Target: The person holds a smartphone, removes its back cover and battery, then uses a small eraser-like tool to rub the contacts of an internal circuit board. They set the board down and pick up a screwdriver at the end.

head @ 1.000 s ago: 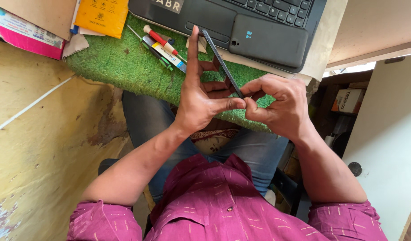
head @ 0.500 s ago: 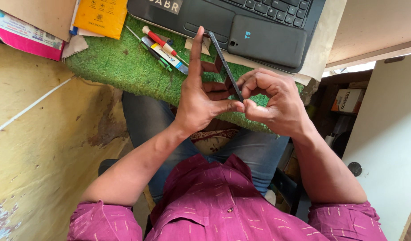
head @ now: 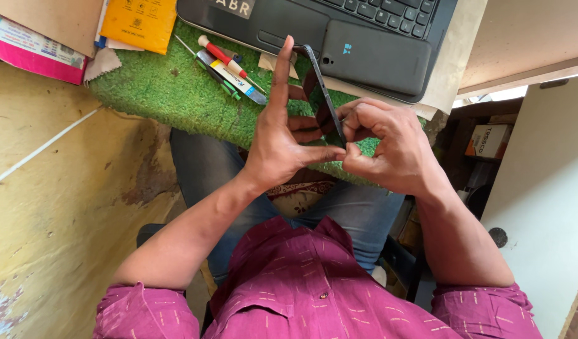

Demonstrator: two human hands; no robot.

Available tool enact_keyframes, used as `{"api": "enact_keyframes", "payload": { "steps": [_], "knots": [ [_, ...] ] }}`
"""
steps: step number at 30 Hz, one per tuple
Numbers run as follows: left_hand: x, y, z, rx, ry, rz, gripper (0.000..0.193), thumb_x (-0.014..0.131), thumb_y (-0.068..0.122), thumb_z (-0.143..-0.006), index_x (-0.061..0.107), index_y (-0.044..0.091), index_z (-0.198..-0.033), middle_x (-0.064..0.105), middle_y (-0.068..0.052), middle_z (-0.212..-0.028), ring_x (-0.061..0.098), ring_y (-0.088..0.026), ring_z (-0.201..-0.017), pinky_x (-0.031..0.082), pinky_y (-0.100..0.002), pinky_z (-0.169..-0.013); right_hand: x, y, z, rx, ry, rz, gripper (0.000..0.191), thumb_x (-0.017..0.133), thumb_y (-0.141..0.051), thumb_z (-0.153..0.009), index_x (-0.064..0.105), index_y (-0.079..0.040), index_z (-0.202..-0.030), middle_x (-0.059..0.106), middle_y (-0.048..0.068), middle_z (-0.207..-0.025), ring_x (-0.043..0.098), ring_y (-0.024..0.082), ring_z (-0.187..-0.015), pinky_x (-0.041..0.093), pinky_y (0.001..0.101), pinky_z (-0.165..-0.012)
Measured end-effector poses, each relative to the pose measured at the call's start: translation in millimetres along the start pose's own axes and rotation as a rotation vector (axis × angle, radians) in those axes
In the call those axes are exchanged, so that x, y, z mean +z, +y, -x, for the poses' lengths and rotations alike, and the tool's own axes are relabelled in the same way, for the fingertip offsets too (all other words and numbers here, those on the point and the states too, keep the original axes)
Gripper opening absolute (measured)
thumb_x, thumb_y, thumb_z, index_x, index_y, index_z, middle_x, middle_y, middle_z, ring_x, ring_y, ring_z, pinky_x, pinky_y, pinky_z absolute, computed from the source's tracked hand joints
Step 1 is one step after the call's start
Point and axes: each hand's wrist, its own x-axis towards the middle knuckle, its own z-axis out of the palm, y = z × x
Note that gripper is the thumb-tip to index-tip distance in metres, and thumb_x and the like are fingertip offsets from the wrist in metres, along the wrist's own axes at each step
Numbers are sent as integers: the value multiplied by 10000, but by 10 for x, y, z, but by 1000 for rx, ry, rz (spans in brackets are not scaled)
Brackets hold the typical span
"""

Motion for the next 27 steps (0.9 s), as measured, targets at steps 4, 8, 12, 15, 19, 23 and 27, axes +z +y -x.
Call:
{"api": "enact_keyframes", "payload": {
  "steps": [4,8,12,15,19,23,27],
  "knots": [
    [0,-33,9,-25,2,47,1401,969,-11,-770,-39,372,-1663,499,-86,-1345,723,-238,-1193,615,-429,-1025,-15,-55,10,-13,21,-24,176,730,-52,-742,610,-12,-865,731,132,-1071,726,218,-880,583,308,-820],
    [-44,-94,-31,-71,-31,221,1391,944,-33,-783,-44,397,-1664,500,-118,-1371,712,-253,-1188,611,-439,-1016,-75,-93,26,-73,17,-120,188,740,-31,-789,663,-2,-958,736,121,-1105,739,149,-957,596,284,-876],
    [-111,-57,-51,-69,-24,348,1303,867,-64,-883,-53,385,-1688,556,-165,-1365,719,-265,-1187,655,-432,-1036,-62,-47,-10,-52,-15,-525,241,756,-31,-926,655,25,-1137,686,121,-1208,704,129,-1078,605,287,-954],
    [-277,81,-84,141,35,289,1200,806,-77,-943,-57,334,-1668,569,-138,-1311,737,-273,-1124,673,-428,-916,57,13,-105,70,201,-613,136,653,-48,-1072,672,-7,-1200,726,92,-1136,718,118,-1007,592,276,-891],
    [-488,254,-144,284,241,291,1162,782,-87,-979,-91,287,-1648,576,-147,-1338,670,-242,-1140,630,-464,-1077,337,-17,-297,-150,155,6,160,741,-48,-986,710,-53,-1143,709,104,-1014,727,216,-875,581,328,-771],
    [-524,301,-172,280,375,295,1216,800,-87,-911,-82,260,-1673,547,-150,-1344,615,-213,-1114,612,-507,-1130,687,-86,-663,-358,150,235,280,772,-171,-924,703,-42,-1163,674,146,-1029,694,334,-889,554,421,-746],
    [-564,303,-168,315,303,353,1128,813,-74,-947,2,218,-1674,524,-119,-1358,687,-295,-1190,568,-472,-1099,938,-38,-913,-390,141,333,346,802,-252,-866,720,-76,-1152,684,135,-1047,682,342,-889,545,434,-686]
  ]
}}
